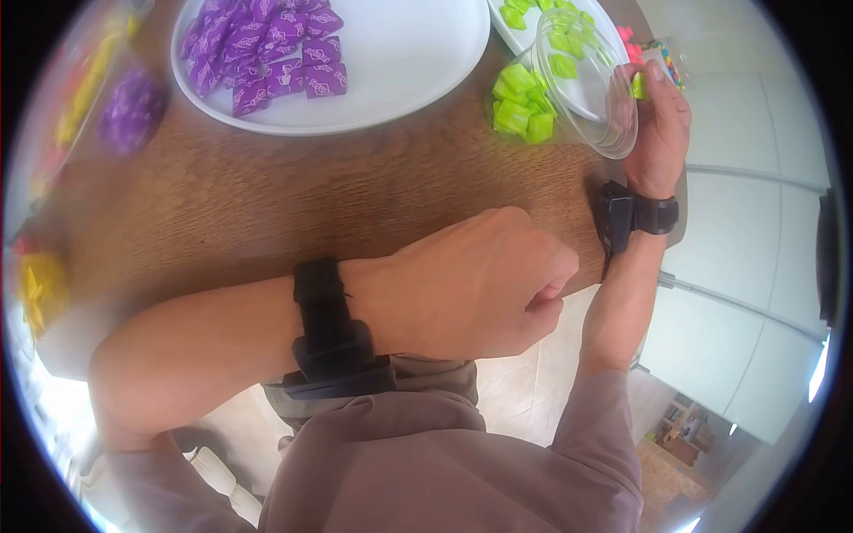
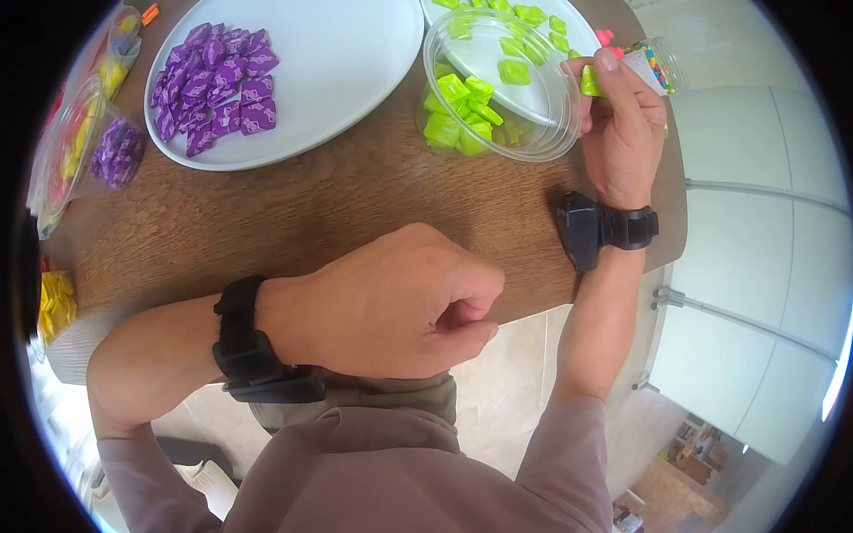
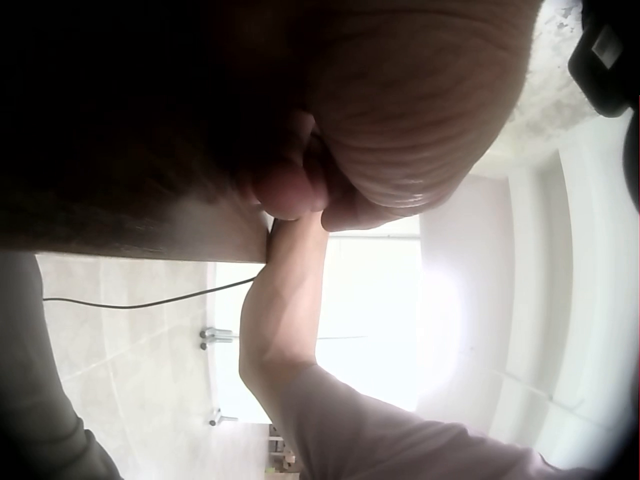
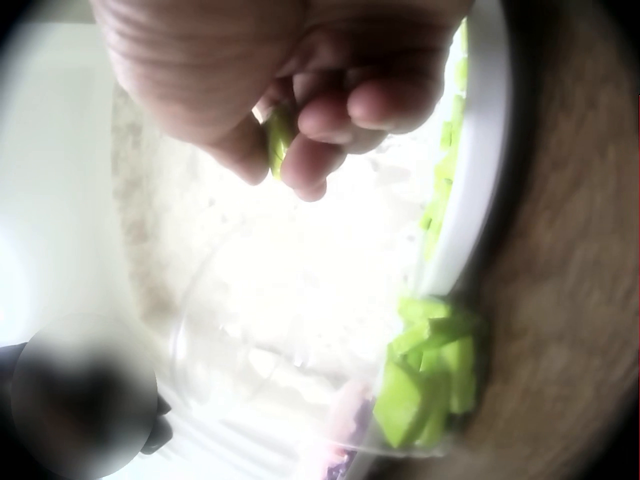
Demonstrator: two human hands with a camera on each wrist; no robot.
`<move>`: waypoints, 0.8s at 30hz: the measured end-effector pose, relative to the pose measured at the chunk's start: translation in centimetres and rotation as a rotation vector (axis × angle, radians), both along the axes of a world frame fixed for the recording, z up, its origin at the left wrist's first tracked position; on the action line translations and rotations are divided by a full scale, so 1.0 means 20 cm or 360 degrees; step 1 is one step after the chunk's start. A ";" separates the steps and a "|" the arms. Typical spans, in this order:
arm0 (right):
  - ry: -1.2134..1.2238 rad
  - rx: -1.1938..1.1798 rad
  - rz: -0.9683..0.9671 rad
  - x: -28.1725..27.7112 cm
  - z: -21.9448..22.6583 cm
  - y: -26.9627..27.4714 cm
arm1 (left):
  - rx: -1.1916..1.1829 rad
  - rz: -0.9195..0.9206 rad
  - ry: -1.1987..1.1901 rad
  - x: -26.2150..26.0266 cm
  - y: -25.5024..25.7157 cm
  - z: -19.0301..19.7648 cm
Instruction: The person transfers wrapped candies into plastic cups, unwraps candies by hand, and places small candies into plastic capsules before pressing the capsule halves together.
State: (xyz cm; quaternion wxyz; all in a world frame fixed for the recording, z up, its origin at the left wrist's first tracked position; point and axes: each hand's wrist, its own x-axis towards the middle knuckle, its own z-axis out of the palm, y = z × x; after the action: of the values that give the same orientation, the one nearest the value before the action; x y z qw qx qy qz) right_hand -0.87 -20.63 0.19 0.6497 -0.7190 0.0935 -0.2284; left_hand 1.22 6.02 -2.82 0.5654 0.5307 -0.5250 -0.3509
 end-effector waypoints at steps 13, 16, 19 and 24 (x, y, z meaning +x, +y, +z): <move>-0.0062 -0.0011 0.0035 -0.01 0.02 0.03 | 0.0016 -0.0027 0.0008 0.00 0.01 0.00; -0.0033 -0.0022 0.0028 -0.02 0.02 0.02 | 0.0002 -0.0011 -0.0004 -0.01 0.00 -0.01; -0.0025 -0.0083 -0.0034 -0.02 0.02 0.04 | -0.0075 0.0041 0.0005 -0.01 0.00 -0.01; -0.0096 -0.0007 -0.0105 -0.01 0.02 0.09 | -0.0061 0.0039 0.0043 -0.01 0.01 -0.01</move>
State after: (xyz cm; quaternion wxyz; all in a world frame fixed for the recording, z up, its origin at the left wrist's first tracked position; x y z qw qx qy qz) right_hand -1.00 -18.85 0.51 0.6429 -0.7097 0.0969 -0.2714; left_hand 0.94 6.27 -3.10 0.5867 0.5214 -0.5174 -0.3411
